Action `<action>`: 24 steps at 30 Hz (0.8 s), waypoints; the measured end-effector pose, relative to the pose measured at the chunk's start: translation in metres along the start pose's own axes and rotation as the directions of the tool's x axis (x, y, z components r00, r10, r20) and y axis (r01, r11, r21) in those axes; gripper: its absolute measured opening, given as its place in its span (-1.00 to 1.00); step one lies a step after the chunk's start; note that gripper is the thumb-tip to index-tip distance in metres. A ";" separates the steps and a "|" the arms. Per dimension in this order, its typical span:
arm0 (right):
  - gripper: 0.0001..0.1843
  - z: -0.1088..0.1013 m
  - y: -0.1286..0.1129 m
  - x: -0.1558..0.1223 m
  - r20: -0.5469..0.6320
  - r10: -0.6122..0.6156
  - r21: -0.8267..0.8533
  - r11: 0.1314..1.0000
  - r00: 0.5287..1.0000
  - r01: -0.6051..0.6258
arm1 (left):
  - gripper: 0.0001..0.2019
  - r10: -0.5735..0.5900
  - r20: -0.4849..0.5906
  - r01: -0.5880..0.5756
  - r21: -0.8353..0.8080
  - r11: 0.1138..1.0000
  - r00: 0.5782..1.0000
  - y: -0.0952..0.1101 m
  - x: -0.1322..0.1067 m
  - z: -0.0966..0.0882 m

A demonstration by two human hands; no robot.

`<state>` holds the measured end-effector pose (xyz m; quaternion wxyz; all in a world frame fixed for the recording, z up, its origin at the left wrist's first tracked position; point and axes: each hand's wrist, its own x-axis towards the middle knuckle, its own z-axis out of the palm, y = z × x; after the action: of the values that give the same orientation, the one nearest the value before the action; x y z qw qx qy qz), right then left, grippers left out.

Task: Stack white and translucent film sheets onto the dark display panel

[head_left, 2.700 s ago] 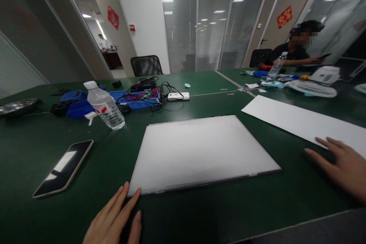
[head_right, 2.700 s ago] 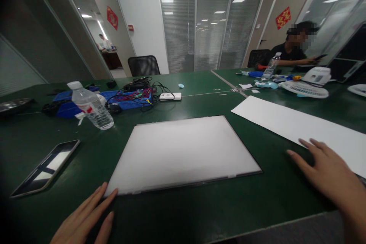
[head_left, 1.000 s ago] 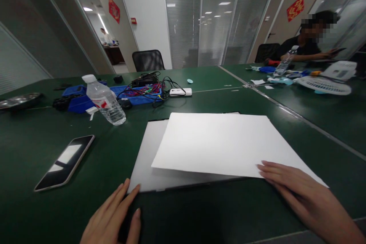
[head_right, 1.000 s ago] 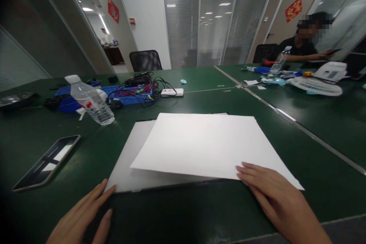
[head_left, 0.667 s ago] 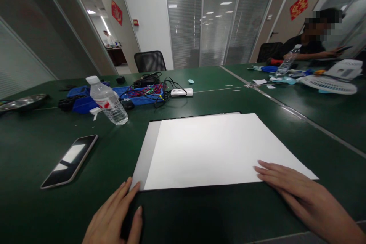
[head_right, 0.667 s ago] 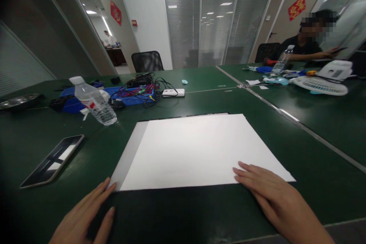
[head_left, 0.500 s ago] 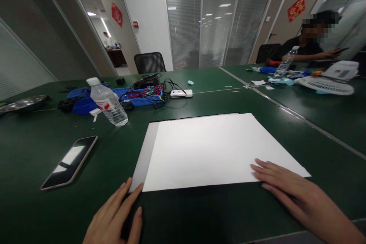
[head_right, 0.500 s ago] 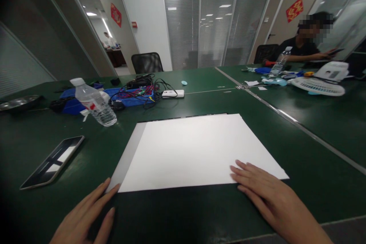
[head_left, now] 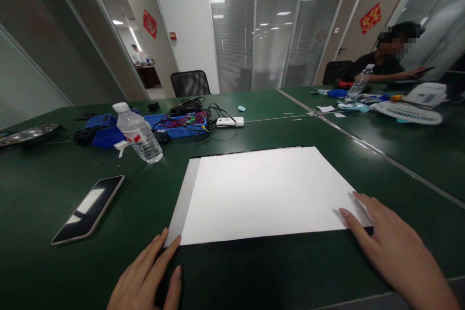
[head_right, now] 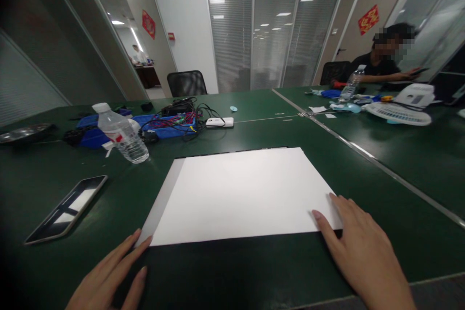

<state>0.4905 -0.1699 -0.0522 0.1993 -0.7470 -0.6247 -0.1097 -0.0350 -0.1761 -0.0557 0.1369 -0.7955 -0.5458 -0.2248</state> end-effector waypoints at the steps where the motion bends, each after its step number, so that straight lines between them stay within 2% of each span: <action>1: -0.12 0.001 0.000 0.000 0.005 -0.004 -0.008 1.000 1.000 0.004 | -0.43 0.003 -0.002 -0.003 0.001 1.000 1.000 0.000 0.001 0.000; 8: -0.12 0.002 -0.001 0.000 0.017 -0.067 -0.093 0.993 0.998 0.068 | -0.40 -0.024 -0.017 0.023 -0.032 0.999 1.000 0.002 0.000 0.000; 24: -0.13 -0.001 -0.004 0.000 0.038 -0.120 -0.097 0.988 0.992 0.123 | -0.45 -0.122 -0.006 0.122 -0.015 0.992 0.992 -0.003 -0.007 0.008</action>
<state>0.4865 -0.1696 -0.0507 0.1450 -0.7182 -0.6659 -0.1405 -0.0378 -0.1767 -0.0660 0.1190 -0.7607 -0.5915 -0.2394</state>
